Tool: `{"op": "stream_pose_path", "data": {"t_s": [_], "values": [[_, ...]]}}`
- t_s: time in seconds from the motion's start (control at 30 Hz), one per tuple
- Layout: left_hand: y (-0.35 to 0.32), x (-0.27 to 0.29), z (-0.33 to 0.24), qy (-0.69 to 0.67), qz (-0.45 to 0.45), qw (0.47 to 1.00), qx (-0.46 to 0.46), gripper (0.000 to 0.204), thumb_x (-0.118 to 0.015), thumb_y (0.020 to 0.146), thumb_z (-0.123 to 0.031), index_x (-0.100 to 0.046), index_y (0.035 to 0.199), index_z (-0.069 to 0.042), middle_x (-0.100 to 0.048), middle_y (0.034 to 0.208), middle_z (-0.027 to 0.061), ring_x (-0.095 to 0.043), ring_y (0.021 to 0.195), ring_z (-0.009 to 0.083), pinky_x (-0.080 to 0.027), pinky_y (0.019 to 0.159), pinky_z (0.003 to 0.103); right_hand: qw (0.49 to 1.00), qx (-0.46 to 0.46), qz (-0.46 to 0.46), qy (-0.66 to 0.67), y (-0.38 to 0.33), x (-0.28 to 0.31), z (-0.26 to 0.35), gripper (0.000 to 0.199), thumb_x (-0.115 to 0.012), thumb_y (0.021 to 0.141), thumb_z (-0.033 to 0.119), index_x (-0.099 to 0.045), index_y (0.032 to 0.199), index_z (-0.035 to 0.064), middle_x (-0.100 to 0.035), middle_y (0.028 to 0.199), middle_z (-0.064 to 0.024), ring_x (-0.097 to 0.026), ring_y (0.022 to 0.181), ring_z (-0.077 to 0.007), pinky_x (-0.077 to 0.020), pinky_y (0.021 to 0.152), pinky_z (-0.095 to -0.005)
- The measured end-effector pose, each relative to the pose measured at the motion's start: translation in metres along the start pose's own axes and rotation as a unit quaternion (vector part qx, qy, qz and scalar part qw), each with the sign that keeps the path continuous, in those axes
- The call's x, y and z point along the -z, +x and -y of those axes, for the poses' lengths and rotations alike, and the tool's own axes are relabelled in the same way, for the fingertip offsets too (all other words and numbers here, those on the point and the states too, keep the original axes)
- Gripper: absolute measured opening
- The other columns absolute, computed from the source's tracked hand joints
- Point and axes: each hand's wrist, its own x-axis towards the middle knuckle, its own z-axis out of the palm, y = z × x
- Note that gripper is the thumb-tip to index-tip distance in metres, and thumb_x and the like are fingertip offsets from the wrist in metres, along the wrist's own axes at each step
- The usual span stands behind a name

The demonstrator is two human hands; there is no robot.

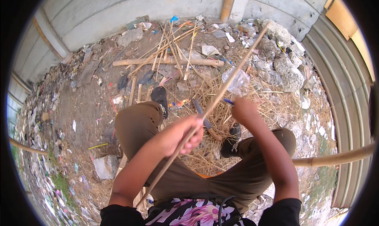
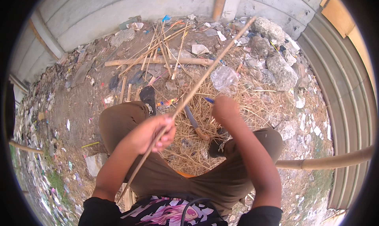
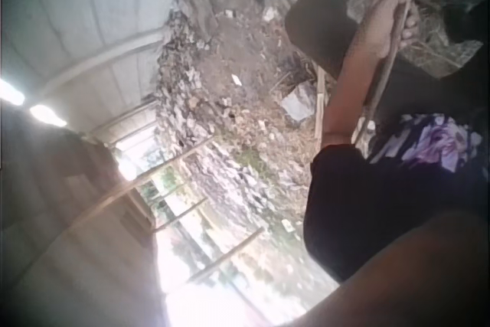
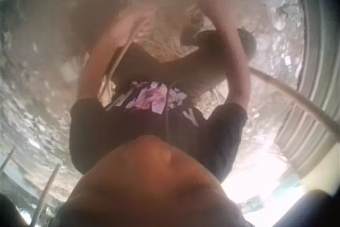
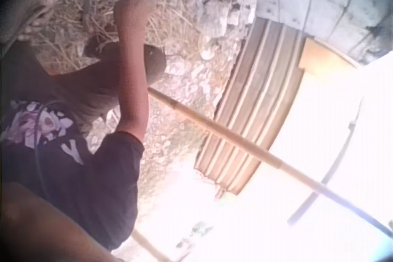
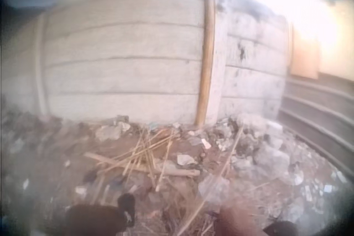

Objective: The person sits cross-legged on the ground and uses a blue utility knife to shave and sharpen a thin wooden stick. They rotate the stick to smooth its surface and then switch to a larger curved blade to further refine the stick's shape.

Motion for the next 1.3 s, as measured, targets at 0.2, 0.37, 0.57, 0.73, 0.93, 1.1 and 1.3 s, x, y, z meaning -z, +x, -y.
{"op": "stream_pose_path", "data": {"t_s": [0.2, 0.37, 0.57, 0.73, 0.93, 1.1, 1.3], "values": [[-0.049, -0.019, 0.088, -0.027, 0.016, 1.0, 0.001, 0.019, -0.044, 0.104, -0.027, -0.045, 0.096, -0.01, -0.043, 0.063, -0.0042, -0.038, 0.046, 0.0041, -0.032, 0.04, 0.02, 0.948, -0.017, -0.159, 0.275, -0.179, 0.052, 0.02, 0.023, -0.067, 0.076, 0.02, -0.054, 0.073, 0.0012, -0.055, 0.059, -0.0179, -0.059, 0.057, -0.038, -0.046, 0.056, -0.0429], [-0.065, -0.024, 0.113, 0.024, 0.018, 0.999, -0.029, 0.031, -0.036, 0.11, -0.035, -0.05, 0.111, -0.007, -0.042, 0.063, -0.004, -0.037, 0.048, 0.0036, -0.031, 0.042, 0.019, 0.934, 0.023, -0.16, 0.32, -0.21, -0.03, 0.044, 0.027, -0.069, 0.083, 0.014, -0.05, 0.067, 0.0035, -0.05, 0.056, -0.0147, -0.053, 0.049, -0.0325, -0.0416, 0.049, -0.0393], [-0.045, -0.031, 0.12, 0.039, 0.024, 0.998, -0.047, 0.031, -0.038, 0.11, -0.036, -0.045, 0.12, -0.008, -0.044, 0.07, -0.0006, -0.038, 0.052, 0.0045, -0.032, 0.045, 0.019, 0.94, 0.108, -0.229, 0.23, -0.202, -0.04, 0.052, 0.033, -0.069, 0.089, 0.013, -0.048, 0.065, 0.0066, -0.054, 0.056, -0.0118, -0.054, 0.046, -0.0329, -0.0405, 0.045, -0.0419], [-0.049, -0.032, 0.128, 0.084, 0.069, 0.992, -0.067, 0.03, -0.035, 0.111, -0.034, -0.044, 0.116, -0.005, -0.039, 0.07, -0.001, -0.032, 0.052, 0.0049, -0.031, 0.048, 0.021, 0.931, 0.122, -0.246, 0.241, -0.199, -0.044, 0.052, 0.027, -0.071, 0.084, 0.015, -0.052, 0.067, 0.0084, -0.057, 0.058, -0.0095, -0.059, 0.048, -0.0311, -0.045, 0.045, -0.0405], [-0.051, -0.037, 0.137, 0.182, 0.034, 0.977, -0.101, 0.032, -0.036, 0.111, -0.027, -0.045, 0.127, -0.001, -0.037, 0.07, -0.0025, -0.032, 0.057, 0.0043, -0.032, 0.054, 0.024, 0.941, 0.123, -0.231, 0.213, -0.202, -0.05, 0.053, 0.023, -0.071, 0.079, 0.017, -0.054, 0.066, 0.0095, -0.06, 0.06, -0.0089, -0.061, 0.049, -0.0294, -0.0482, 0.046, -0.0391], [-0.047, -0.032, 0.141, 0.276, 0.026, 0.955, -0.107, 0.034, -0.036, 0.11, -0.025, -0.046, 0.129, 0.001, -0.042, 0.068, -0.0002, -0.039, 0.059, 0.0055, -0.036, 0.056, 0.026, 0.937, 0.096, -0.275, 0.194, -0.196, -0.057, 0.047, 0.028, -0.066, 0.088, 0.017, -0.054, 0.064, 0.0099, -0.058, 0.055, -0.009, -0.058, 0.043, -0.0291, -0.0466, 0.043, -0.0397], [-0.043, -0.031, 0.144, 0.341, -0.033, 0.93, -0.133, 0.031, -0.039, 0.109, -0.024, -0.049, 0.122, 0.002, -0.047, 0.065, 0.0028, -0.044, 0.059, 0.0075, -0.038, 0.057, 0.03, 0.942, 0.031, -0.31, 0.126, -0.187, -0.054, 0.051, 0.032, -0.063, 0.09, 0.013, -0.052, 0.06, 0.0087, -0.057, 0.051, -0.0095, -0.057, 0.04, -0.0291, -0.0457, 0.04, -0.0396]]}}
